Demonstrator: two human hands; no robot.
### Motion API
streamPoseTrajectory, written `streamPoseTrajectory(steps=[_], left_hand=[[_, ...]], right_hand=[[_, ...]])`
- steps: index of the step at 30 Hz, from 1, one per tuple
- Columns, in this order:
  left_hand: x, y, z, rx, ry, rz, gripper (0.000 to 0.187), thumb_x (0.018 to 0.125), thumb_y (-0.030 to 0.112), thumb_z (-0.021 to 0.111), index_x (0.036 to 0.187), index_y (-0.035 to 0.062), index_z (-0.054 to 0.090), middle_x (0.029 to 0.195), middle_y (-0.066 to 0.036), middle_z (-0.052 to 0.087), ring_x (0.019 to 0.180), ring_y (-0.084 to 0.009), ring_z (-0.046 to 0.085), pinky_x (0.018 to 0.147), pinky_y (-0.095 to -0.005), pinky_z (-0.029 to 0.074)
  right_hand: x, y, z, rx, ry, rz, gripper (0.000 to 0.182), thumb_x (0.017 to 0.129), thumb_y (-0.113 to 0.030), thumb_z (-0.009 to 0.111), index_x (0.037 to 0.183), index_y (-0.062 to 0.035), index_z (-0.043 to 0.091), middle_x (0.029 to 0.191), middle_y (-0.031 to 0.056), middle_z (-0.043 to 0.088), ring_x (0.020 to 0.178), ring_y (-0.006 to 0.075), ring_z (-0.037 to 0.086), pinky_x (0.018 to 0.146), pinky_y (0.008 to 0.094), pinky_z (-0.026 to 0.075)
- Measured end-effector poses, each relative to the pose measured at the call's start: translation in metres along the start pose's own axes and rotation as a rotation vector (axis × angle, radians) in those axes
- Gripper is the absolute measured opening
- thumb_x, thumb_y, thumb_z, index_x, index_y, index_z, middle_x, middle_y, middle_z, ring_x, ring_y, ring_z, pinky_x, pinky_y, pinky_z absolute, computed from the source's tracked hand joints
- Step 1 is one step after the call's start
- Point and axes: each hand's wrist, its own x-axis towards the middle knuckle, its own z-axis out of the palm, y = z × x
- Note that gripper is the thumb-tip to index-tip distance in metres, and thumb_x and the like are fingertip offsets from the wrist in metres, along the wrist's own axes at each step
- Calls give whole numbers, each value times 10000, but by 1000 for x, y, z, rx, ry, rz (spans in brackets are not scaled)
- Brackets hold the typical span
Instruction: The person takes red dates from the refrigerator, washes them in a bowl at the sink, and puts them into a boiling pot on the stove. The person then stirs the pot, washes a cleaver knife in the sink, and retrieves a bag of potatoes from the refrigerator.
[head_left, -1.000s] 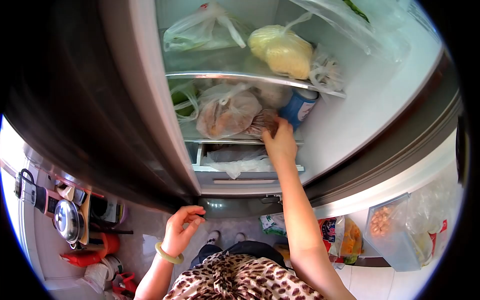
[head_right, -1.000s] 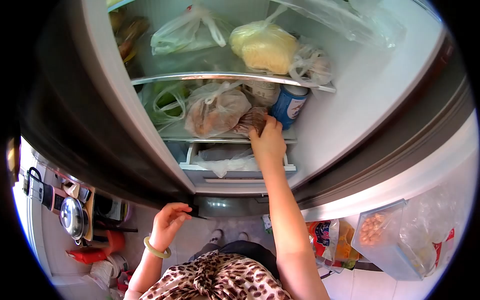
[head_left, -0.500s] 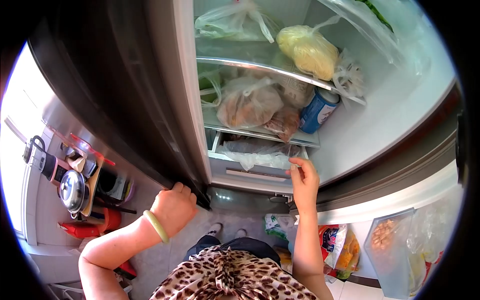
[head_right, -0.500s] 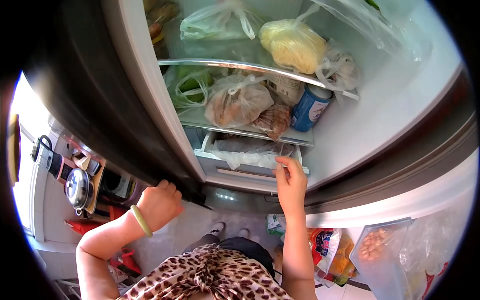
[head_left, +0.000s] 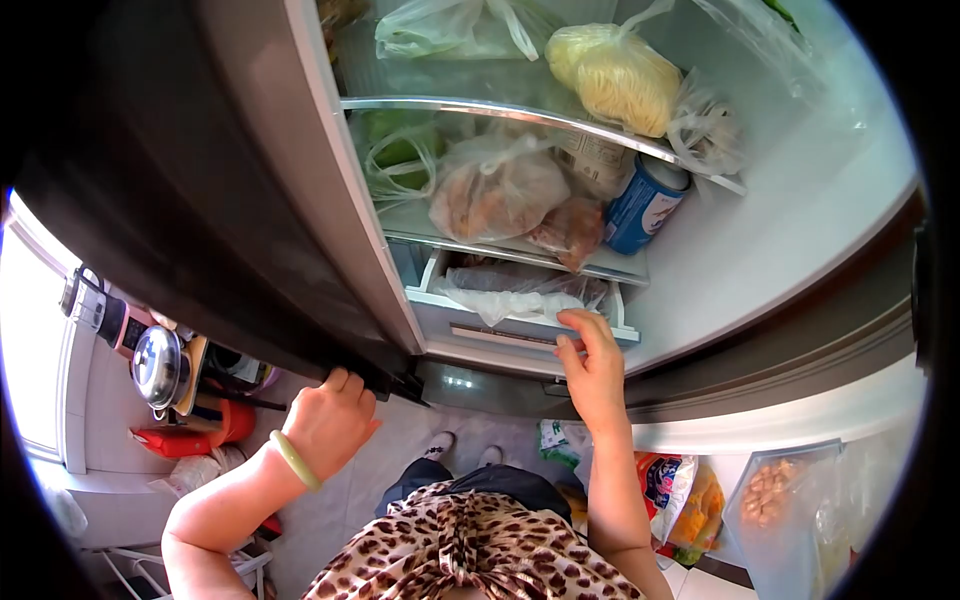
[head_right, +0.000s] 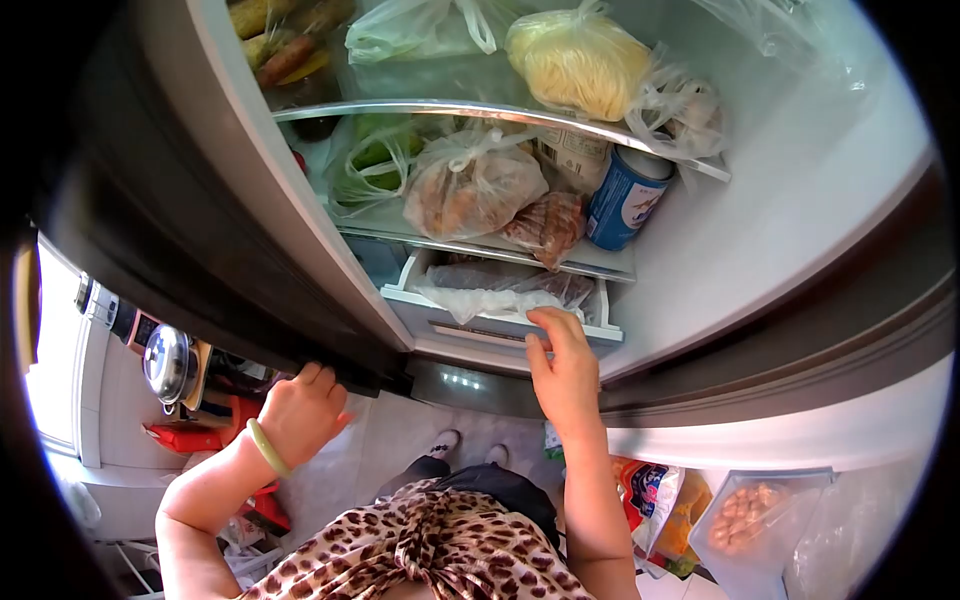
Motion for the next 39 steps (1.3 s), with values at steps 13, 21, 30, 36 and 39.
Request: streamPoseTrajectory(steps=[13, 21, 30, 36, 39], left_hand=[[-48, 17, -19, -184, -216, -111, 352, 740, 289, 718, 944, 24, 610, 920, -147, 594, 942, -299, 556, 778, -371, 498], [-157, 34, 6, -457, -332, -420, 388, 745, 313, 721, 1002, 35, 636, 1027, -181, 621, 983, -351, 595, 813, -419, 503], [-234, 50, 104, -654, -428, -761, 414, 814, 377, 658, 1087, 66, 658, 1045, -161, 649, 993, -347, 607, 844, -437, 500], [-215, 66, 156, -862, -372, -617, 399, 874, 381, 612, 1149, 93, 627, 1043, -170, 657, 992, -355, 613, 858, -435, 493], [-187, 57, 165, -886, -290, -589, 393, 857, 387, 618, 1123, 98, 635, 1038, -138, 661, 983, -335, 616, 839, -432, 492]], right_hand=[[17, -13, 11, 184, 57, 5, 267, 861, -3, 591, 1126, -32, 606, 1189, 86, 594, 888, 174, 637, 666, 259, 512], [145, -24, 49, -447, 259, -416, 366, 843, -218, 622, 1155, -28, 597, 1236, 177, 556, 1166, 374, 490, 1000, 449, 376], [242, -19, 83, -509, 40, -371, 310, 874, -299, 577, 971, -14, 651, 1077, 217, 609, 1012, 393, 571, 874, 450, 447], [247, -6, 60, 360, 224, -123, 322, 918, -211, 546, 1137, 22, 587, 1200, 158, 596, 1066, 299, 571, 915, 371, 447], [246, -13, 40, 797, 172, -84, 460, 953, -300, 514, 1312, -16, 478, 1338, 116, 509, 1187, 230, 496, 1017, 372, 420]])
